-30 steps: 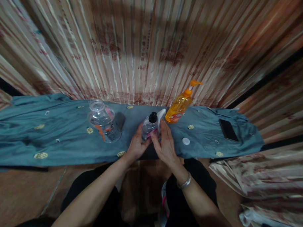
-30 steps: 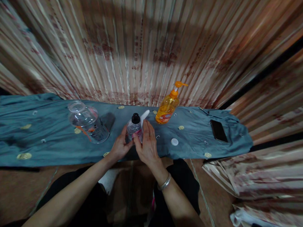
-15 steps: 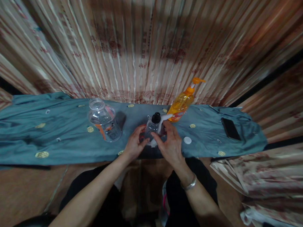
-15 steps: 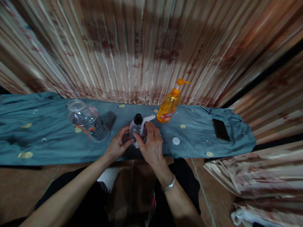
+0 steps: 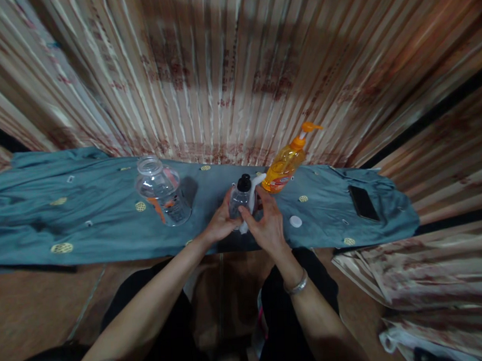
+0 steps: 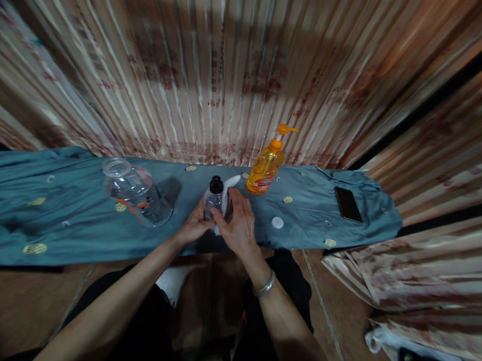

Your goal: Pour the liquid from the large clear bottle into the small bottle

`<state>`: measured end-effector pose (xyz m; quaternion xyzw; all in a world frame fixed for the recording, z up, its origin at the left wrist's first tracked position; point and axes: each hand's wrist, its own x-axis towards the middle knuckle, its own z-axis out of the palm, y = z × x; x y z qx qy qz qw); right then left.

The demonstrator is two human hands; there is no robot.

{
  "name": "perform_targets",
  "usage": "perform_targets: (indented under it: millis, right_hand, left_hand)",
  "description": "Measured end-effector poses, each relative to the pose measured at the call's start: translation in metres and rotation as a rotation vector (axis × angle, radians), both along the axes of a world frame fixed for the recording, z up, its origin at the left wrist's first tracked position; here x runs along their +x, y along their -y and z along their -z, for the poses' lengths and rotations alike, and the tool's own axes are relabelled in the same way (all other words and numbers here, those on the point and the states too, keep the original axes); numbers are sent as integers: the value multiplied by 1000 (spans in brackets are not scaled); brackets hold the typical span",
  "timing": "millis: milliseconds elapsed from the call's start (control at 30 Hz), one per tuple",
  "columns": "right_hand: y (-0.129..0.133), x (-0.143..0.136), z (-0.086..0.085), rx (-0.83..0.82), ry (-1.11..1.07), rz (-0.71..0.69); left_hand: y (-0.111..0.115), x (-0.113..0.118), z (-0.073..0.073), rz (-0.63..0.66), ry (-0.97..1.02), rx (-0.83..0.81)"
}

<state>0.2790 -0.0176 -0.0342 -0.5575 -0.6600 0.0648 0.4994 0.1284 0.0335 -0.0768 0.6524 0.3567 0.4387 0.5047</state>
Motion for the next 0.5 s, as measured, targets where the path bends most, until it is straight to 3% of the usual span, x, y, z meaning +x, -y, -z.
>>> perform_targets:
  millis: [200,500]
  right_hand:
    - [-2,8,-7,-23,-1,-109]
    - [5,11,-5,24,82,-70]
  left_hand:
    - [8,-2,9,-10,58,-3]
    - [6,-13,18,-71,49,-46]
